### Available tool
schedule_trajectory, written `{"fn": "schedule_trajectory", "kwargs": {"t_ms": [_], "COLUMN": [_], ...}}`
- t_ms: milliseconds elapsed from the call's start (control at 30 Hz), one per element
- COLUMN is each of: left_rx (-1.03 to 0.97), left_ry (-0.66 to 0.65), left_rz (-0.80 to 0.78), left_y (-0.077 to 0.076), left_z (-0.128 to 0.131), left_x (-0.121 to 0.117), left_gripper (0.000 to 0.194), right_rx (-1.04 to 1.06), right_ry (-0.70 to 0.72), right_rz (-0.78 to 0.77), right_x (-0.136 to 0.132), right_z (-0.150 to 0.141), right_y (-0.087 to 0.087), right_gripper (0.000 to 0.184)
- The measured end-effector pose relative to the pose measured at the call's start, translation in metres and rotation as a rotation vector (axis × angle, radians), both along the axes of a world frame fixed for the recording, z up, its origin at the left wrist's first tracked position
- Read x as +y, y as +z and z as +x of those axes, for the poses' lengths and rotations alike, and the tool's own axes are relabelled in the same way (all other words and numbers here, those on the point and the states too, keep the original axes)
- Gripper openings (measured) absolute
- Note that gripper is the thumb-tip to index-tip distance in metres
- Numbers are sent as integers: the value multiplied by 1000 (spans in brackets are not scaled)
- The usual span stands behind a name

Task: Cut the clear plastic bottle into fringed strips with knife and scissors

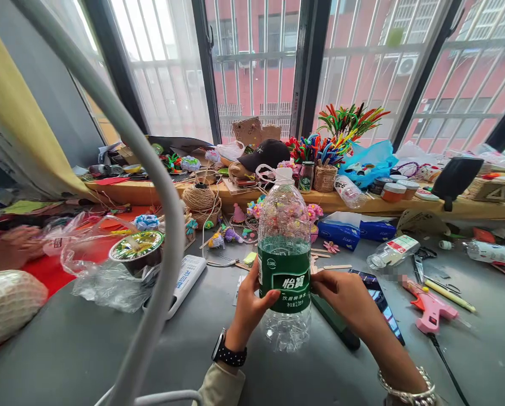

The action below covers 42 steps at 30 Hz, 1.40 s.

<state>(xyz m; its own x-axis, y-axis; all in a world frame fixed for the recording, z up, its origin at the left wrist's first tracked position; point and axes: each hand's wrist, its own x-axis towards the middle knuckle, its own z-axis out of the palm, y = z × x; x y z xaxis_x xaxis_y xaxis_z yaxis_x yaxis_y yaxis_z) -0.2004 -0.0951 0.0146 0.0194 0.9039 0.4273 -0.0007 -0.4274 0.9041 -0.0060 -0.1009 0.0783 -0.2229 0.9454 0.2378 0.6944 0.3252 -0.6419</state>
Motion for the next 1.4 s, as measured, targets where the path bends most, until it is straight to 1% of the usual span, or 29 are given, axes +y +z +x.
{"fn": "schedule_trajectory", "kwargs": {"t_ms": [167,333,400,500,633,700,800,867,967,1000,1033,1133,1200,1300,1400], "left_rx": [-4,5,12,-18,-124,-187,-289,-332,-363,-372,-382,-415,-431,-484,-604], "left_ry": [34,15,27,50,44,16,3,-6,-71,-94,-119,-177,-203,-270,-409], "left_rz": [-3,-60,-86,-101,-128,-137,-136,-138,-157,-164,-172,-195,-222,-287,-389], "left_y": [-1,1,2,-1,-8,-9,-5,-1,2,1,0,-5,-6,-9,-13], "left_z": [1,1,1,0,-1,-1,1,2,3,3,2,2,2,2,3], "left_x": [0,1,1,2,6,8,8,7,4,4,4,5,5,4,3], "left_gripper": [70,74,76,78,81,81,81,77,66,65,68,84,88,76,63], "right_rx": [-109,-187,-200,-184,-73,3,134,182,177,163,146,107,109,125,249], "right_ry": [-108,-231,-255,-269,-250,-200,-66,-14,-64,-90,-107,-118,-102,-46,-39], "right_rz": [41,121,141,130,118,100,92,124,198,223,248,307,320,310,273], "right_x": [-3,-7,-6,-4,3,6,9,9,5,5,4,5,6,5,0], "right_z": [-10,-17,-18,-19,-17,-14,-14,-18,-29,-32,-35,-38,-37,-34,-28], "right_y": [0,0,-2,-5,-10,-13,-20,-25,-33,-36,-38,-42,-41,-37,-33], "right_gripper": [26,25,24,21,17,15,13,16,23,24,25,27,28,29,33]}}
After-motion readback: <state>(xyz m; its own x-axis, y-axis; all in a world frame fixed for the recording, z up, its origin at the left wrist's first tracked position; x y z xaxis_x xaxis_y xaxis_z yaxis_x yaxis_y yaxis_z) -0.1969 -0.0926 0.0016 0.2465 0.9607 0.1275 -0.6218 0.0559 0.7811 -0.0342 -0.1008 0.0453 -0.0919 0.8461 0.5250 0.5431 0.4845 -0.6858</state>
